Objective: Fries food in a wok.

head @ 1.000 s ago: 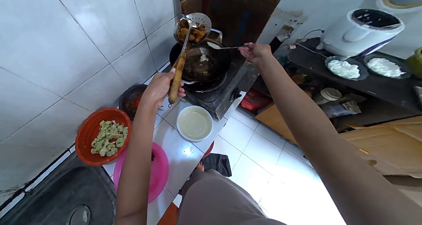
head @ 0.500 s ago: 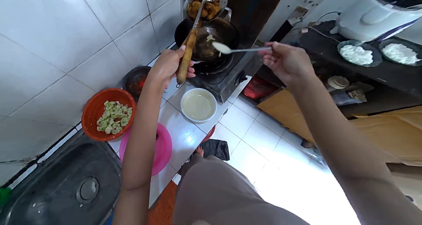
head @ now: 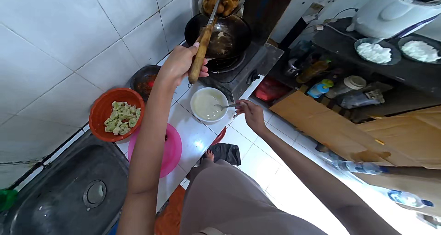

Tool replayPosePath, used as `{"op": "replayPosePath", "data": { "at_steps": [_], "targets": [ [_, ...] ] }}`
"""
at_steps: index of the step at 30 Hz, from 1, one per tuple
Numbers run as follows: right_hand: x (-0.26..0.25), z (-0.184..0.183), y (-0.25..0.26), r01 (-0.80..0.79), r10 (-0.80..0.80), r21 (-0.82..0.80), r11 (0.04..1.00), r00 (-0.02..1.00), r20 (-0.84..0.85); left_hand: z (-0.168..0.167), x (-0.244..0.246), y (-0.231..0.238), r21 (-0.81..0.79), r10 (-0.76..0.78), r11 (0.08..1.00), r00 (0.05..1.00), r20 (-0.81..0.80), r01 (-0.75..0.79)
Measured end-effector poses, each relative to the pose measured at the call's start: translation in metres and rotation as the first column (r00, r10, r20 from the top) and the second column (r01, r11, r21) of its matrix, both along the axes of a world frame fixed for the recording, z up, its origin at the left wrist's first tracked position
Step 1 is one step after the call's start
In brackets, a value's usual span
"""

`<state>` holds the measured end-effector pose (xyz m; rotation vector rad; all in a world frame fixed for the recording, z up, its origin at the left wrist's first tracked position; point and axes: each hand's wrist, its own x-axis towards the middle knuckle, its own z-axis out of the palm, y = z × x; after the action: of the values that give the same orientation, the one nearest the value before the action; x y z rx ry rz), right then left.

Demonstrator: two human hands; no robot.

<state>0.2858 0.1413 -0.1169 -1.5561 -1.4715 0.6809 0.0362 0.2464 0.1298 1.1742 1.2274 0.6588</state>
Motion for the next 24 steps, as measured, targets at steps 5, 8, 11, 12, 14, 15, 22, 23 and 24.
{"op": "replayPosePath", "data": {
  "at_steps": [5, 8, 11, 12, 14, 15, 22, 23, 24],
  "targets": [
    [-0.020, -0.012, 0.003, 0.079, -0.196, -0.305, 0.949, 0.907, -0.373, 0.000, -0.003, -0.004, -0.008, -0.005, 1.000, 1.000, 0.003, 0.005],
    [-0.030, -0.017, -0.001, 0.109, -0.253, -0.312, 0.944, 0.847, -0.467, 0.001, -0.006, -0.004, -0.009, -0.012, 1.000, 1.000, -0.012, 0.012],
    [-0.033, -0.026, -0.009, 0.111, -0.201, -0.209, 0.972, 0.853, -0.482, 0.001, -0.009, -0.005, -0.011, -0.005, 1.000, 1.000, -0.013, 0.005],
    [-0.034, -0.028, -0.012, 0.111, -0.179, -0.168, 0.980, 0.861, -0.477, 0.001, -0.010, -0.005, -0.014, -0.001, 1.000, 1.000, -0.008, 0.001],
    [-0.036, -0.031, -0.019, 0.109, -0.142, -0.097, 0.989, 0.876, -0.462, 0.000, -0.011, -0.005, -0.018, 0.008, 1.000, 1.000, 0.003, -0.007],
    [-0.037, -0.032, -0.022, 0.104, -0.121, -0.064, 0.993, 0.885, -0.449, 0.000, -0.011, -0.004, -0.019, 0.011, 1.000, 1.000, 0.005, -0.011],
    [-0.048, -0.035, -0.047, 0.050, -0.005, 0.141, 0.989, 0.953, -0.302, 0.000, -0.011, -0.003, -0.006, -0.003, 1.000, 1.000, -0.001, 0.003],
    [-0.049, -0.037, -0.049, 0.044, 0.004, 0.161, 0.986, 0.959, -0.285, 0.000, -0.010, -0.002, -0.006, -0.004, 1.000, 1.000, 0.006, 0.004],
    [-0.051, -0.039, -0.051, 0.043, 0.007, 0.173, 0.984, 0.960, -0.280, -0.001, -0.009, -0.001, -0.006, -0.007, 1.000, 1.000, 0.012, 0.007]
  ]
}}
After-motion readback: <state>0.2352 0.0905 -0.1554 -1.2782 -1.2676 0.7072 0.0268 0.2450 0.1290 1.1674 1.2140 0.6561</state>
